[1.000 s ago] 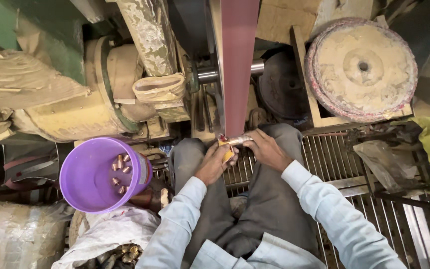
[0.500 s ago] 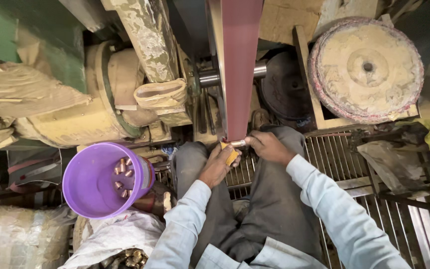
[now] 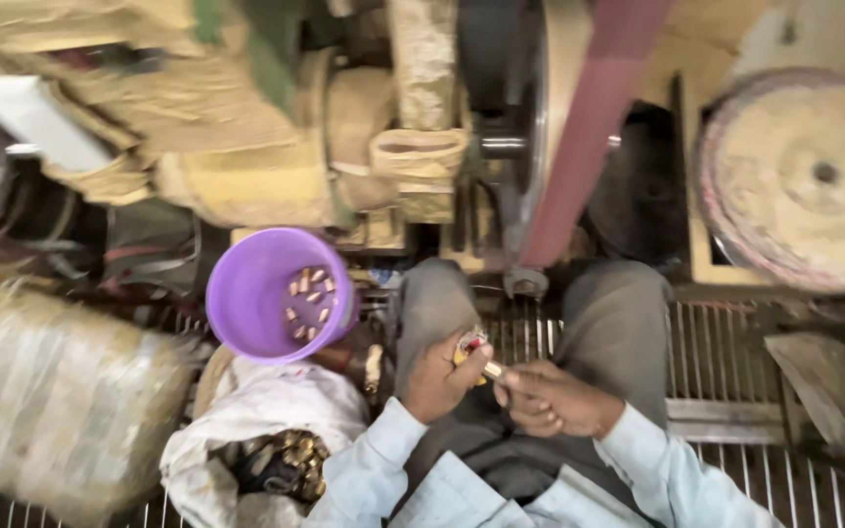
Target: The person sits on a metal grate floor and repeatedly presses small brass-colored metal parts against a vertical belt sander. They pick parts from a white sack, grind them, and place them into a purple bucket. The person occasionally inspects the parts by hand between grinding cycles.
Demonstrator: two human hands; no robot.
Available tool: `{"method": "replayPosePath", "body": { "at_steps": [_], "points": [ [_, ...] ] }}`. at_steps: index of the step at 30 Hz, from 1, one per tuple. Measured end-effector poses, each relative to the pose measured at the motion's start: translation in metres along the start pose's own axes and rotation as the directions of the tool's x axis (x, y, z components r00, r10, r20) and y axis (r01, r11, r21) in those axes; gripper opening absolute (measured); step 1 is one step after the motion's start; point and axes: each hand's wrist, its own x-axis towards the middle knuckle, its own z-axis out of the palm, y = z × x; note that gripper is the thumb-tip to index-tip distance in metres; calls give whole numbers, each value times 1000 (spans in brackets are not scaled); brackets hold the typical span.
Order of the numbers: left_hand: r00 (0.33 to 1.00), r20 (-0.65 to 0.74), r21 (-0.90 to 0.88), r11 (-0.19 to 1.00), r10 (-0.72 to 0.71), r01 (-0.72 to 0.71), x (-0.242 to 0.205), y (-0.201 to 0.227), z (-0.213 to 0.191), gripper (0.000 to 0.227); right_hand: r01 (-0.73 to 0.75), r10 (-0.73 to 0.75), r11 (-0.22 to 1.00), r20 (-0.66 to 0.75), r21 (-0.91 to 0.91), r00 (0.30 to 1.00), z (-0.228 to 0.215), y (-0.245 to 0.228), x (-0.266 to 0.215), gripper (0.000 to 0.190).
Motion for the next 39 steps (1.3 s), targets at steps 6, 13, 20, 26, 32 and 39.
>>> {"method": "replayPosePath", "body": {
  "at_steps": [6,13,20,26,32,39],
  "points": [
    [935,-302,-351,934,-184,71,-29,-17,-22,17,-18,-633,-326,205,-945,747,56,3,26,21],
    [670,-733,331,921,114,205,-21,-18,-171,29,-131,-599,-116,-36,-985,800,73,-17,26,24],
    [601,-759,517,793,250,322,-44,10,-193,29,-296,-489,161,-337,-942,805,57,10,22,33],
    [601,-792,293,796,-109,530,-145,-18,-133,29,-313,-563,323,-447,-893,695,38,34,8,37],
    [573,-720,380,468,-391,798,-188,-98,-95,43,-367,-459,337,-491,-867,740,29,46,5,36],
    [630,-687,447,473,-362,759,-191,-161,-90,61,-197,-567,260,-314,-945,762,33,47,9,35]
  ]
}}
